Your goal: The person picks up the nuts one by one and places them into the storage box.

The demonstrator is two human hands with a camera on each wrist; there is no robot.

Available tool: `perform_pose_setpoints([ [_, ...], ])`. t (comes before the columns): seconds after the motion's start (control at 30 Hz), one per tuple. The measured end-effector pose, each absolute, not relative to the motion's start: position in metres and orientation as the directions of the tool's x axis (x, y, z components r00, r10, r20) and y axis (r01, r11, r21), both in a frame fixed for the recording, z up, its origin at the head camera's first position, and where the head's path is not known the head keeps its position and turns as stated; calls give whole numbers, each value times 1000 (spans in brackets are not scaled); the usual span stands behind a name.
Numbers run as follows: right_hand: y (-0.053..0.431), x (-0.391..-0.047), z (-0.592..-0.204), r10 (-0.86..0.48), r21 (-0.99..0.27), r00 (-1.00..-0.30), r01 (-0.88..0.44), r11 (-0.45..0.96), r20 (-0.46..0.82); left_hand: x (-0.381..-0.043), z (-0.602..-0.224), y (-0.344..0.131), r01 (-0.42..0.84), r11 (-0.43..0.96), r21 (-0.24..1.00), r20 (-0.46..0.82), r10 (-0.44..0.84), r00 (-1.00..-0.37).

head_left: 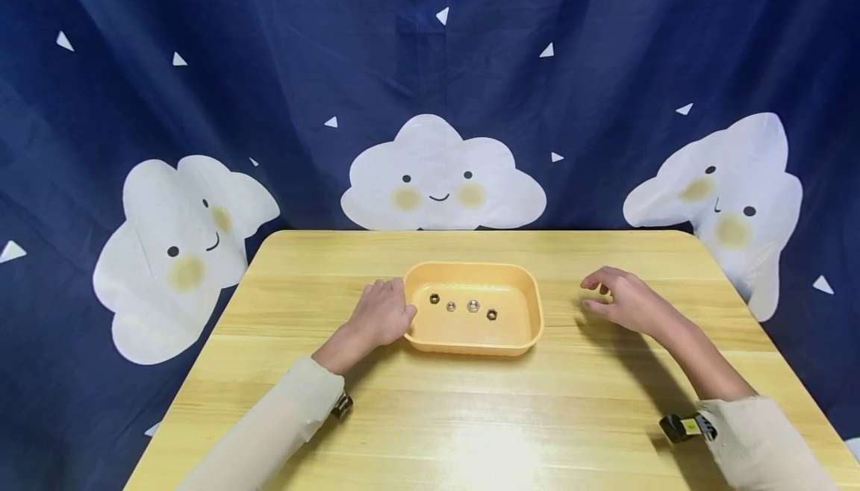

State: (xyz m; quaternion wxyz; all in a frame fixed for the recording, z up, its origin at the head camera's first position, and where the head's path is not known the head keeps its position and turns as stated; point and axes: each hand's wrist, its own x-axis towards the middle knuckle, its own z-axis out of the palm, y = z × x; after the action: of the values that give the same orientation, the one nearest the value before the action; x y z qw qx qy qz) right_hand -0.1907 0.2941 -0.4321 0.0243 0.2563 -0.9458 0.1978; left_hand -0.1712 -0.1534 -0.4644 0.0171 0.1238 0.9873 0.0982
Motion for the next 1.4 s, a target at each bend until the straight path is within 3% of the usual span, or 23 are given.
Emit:
perform_pose_setpoints([
  [1.4,344,-193,-450,-375,-411,-927,-340,846,-4,-172,-464,-153,252,951,179,23,252,-968],
])
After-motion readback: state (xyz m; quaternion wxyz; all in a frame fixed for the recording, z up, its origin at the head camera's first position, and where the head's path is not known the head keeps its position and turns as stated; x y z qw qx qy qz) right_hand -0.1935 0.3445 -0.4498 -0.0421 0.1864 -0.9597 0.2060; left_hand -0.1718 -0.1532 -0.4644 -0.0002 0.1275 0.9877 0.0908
